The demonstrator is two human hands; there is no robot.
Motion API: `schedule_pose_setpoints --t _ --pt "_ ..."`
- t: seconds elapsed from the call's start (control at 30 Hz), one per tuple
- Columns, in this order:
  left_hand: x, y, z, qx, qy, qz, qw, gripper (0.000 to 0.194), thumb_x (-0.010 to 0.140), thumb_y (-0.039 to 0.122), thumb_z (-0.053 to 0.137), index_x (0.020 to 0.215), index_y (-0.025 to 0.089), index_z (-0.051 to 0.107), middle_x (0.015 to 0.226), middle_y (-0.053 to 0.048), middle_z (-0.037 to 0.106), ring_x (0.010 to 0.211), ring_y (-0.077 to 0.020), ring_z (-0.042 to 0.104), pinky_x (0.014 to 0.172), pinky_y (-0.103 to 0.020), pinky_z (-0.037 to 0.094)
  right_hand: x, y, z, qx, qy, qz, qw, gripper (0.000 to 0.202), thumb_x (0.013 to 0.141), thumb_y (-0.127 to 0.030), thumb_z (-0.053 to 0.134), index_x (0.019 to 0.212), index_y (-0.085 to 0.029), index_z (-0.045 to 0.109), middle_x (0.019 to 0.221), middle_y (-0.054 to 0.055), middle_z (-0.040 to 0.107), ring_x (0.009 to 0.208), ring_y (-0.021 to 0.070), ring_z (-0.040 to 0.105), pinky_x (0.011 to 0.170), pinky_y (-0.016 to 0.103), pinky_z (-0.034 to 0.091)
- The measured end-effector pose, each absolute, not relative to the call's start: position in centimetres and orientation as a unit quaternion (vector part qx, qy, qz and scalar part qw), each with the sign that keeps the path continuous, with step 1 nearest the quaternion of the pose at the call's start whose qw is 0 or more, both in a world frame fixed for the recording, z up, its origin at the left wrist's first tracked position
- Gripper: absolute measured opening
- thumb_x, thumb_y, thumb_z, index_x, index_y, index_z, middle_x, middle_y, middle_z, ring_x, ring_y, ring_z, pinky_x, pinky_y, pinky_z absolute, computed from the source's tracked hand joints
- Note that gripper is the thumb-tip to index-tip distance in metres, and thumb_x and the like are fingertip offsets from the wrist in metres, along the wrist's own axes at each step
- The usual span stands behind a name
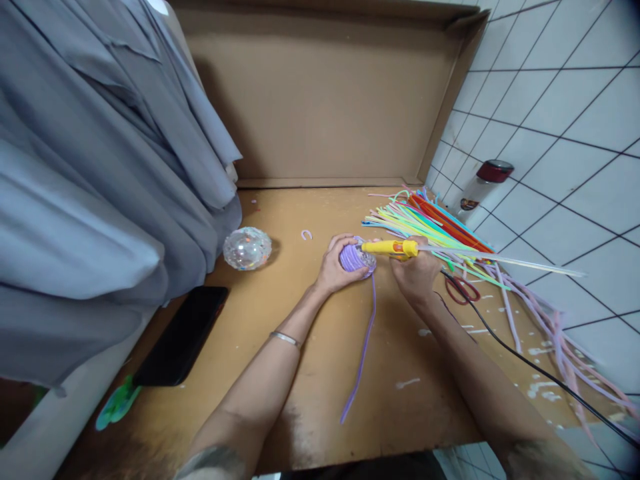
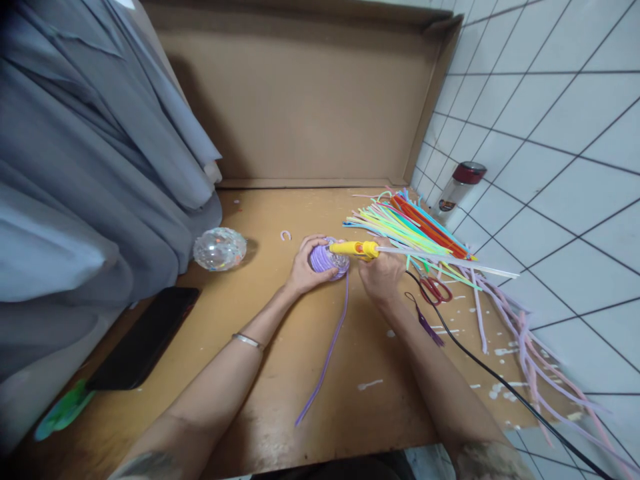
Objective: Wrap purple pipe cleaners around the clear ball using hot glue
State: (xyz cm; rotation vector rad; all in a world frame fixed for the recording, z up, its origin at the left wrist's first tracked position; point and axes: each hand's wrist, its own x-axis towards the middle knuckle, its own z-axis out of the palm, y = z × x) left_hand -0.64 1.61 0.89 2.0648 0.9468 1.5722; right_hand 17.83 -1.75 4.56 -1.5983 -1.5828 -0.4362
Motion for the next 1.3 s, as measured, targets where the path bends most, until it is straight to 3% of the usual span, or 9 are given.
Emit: schedule_pose_setpoints --t 1.3 --pt "-0.61 1.59 0.93 0.732 0.334 0.562 0.189 0.054 0.06 0.028 0.081 0.107 0.021 0.054 0.118 -0.009 0.058 0.116 -0.0251 0.056 0.102 -0.046 0.045 18.21 -1.77 4.34 -0.62 -0.639 -0.21 0.405 0.02 0.079 -0.032 0.053 0.094 -0.019 0.058 0.079 0.009 0.066 0.071 0.0232 0.06 0.064 0.03 0.04"
